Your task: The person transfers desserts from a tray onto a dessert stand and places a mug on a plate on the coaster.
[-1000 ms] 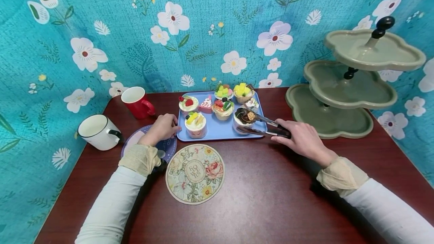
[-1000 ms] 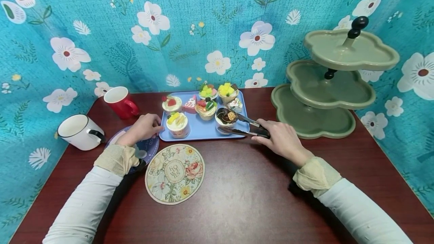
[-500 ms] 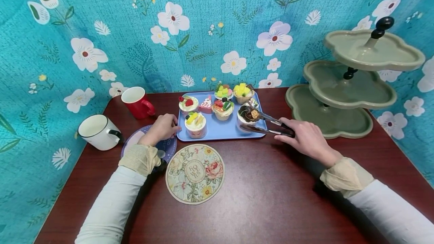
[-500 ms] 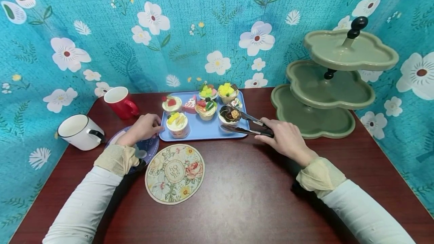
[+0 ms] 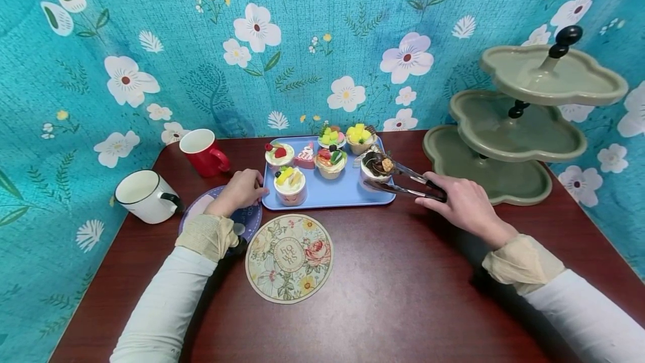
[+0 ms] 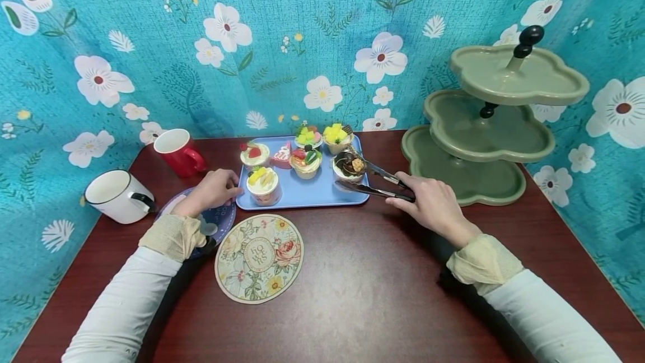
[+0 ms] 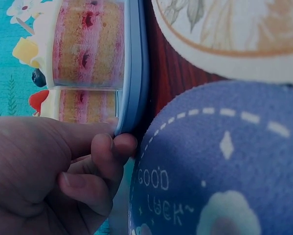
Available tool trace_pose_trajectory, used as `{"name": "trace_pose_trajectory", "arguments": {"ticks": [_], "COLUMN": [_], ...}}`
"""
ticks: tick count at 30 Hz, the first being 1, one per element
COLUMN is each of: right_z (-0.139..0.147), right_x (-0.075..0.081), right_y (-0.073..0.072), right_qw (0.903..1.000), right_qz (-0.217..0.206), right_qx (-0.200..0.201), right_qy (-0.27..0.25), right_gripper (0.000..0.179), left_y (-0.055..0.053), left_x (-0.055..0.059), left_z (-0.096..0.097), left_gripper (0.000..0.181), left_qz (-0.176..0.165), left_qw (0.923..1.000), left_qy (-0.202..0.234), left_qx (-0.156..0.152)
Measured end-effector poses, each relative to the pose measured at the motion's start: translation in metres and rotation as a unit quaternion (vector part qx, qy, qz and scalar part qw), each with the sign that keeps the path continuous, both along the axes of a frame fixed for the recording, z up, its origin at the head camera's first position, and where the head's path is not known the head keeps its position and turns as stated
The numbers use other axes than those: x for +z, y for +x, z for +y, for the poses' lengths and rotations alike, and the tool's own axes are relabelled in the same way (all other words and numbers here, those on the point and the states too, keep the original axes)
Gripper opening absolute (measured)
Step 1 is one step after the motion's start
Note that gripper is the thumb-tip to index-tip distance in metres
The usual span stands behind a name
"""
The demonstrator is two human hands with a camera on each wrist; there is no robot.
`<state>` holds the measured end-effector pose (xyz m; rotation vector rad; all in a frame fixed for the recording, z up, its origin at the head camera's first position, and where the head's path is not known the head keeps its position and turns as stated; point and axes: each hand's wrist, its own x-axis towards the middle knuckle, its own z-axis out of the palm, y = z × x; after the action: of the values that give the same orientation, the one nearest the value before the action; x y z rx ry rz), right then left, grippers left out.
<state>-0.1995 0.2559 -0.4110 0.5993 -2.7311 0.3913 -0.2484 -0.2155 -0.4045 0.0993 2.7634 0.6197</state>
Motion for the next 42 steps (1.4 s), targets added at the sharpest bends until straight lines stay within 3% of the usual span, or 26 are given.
{"name": "trace_pose_trajectory", "arguments": {"ticks": [17, 42], "right_z": [0.018, 0.061], "right_x": [0.01, 0.018], "right_y": [0.004, 0.003], "right_qw": [0.9991, 0.994], "right_qz": [-0.019, -0.049], "right_qx": [-0.039, -0.096], "right_qy": [0.002, 0.021], "right_gripper": [0.063, 0.066], "left_y": [-0.001, 0.001], "left_x": [-0.001, 0.0], "left_z": [-0.002, -0.001], "left_gripper": [0.024, 0.021], "left_qz": [-0.001, 0.01], "left_qw": [1.0, 0.9999], "left_qy": [-0.002, 0.0], "left_qx": [-0.007, -0.008]}}
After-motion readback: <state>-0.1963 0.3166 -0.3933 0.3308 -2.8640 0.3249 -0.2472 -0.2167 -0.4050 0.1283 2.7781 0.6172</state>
